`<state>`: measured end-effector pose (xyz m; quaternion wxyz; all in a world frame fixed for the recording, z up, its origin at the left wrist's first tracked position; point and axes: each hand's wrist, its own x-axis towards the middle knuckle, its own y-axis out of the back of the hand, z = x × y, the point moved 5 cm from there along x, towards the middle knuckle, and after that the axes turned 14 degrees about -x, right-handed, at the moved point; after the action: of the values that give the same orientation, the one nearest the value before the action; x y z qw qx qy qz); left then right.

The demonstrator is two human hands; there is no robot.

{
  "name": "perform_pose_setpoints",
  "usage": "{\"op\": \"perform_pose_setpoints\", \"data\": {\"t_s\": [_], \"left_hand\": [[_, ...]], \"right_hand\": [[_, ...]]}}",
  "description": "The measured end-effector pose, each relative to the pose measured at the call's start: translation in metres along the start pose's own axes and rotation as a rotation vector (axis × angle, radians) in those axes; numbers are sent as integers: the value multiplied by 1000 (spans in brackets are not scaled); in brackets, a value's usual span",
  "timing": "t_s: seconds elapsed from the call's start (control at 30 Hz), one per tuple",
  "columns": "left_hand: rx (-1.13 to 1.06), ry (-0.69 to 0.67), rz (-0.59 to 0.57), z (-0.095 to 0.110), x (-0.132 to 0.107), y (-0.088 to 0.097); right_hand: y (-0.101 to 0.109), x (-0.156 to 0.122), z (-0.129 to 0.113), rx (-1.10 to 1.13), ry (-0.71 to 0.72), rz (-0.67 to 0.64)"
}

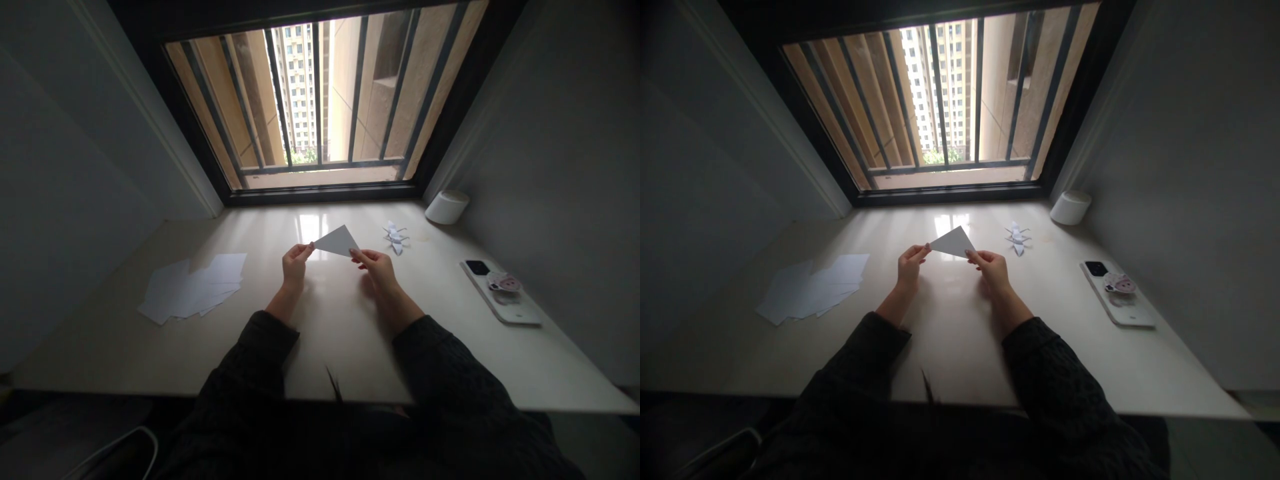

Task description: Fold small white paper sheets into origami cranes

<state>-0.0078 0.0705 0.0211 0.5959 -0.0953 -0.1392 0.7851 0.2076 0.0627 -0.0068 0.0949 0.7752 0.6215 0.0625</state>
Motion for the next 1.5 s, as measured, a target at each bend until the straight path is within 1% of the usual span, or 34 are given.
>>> {"op": "perform_pose_setpoints", "data": {"t_s": [0.23, 0.37, 0.43, 0.5, 0.57, 0.6, 0.67, 0.77, 0.83, 0.93, 1.03, 1.17, 1.27, 1.33, 1.4, 1.47, 1.5], "left_hand": [[0, 30, 0, -6, 2, 1], [36, 35, 7, -10, 3, 3], [44, 18, 30, -12, 5, 5], [43, -36, 81, -11, 6, 8], [64, -130, 121, -7, 5, 11], [98, -185, 121, -3, 4, 11], [221, -303, 72, 6, -1, 7], [455, -486, -64, 19, -11, -6], [565, -572, -115, 23, -18, -12], [659, -612, -160, 22, -21, -16], [678, -623, -185, 21, -22, -17], [613, -618, -196, 23, -24, -18], [497, -558, -176, 22, -21, -15], [400, -479, -144, 18, -15, -10], [294, -370, -112, 11, -7, -5], [170, -234, -112, 2, 0, -2], [108, -154, -151, -3, 3, -3]], "right_hand": [[2, 2, 1, -9, -10, -19], [0, 1, 1, -64, 41, -24], [-2, -1, 1, -94, 80, -22], [-4, -3, 0, -119, 105, -17], [-5, -5, 0, -137, 112, -13], [-6, -6, -1, -145, 115, -17], [-7, -9, -3, -171, 131, -28], [-9, -12, -8, -221, 153, -48], [-10, -14, -9, -244, 155, -60], [-11, -14, -11, -259, 161, -67], [-11, -14, -11, -253, 169, -62], [-11, -15, -11, -244, 164, -75], [-12, -14, -14, -213, 179, -110], [-12, -13, -18, -119, 214, -160], [-10, -10, -20, 62, 220, -230], [-9, -5, -18, 276, 145, -289], [-8, -3, -16, 334, 114, -302]]}}
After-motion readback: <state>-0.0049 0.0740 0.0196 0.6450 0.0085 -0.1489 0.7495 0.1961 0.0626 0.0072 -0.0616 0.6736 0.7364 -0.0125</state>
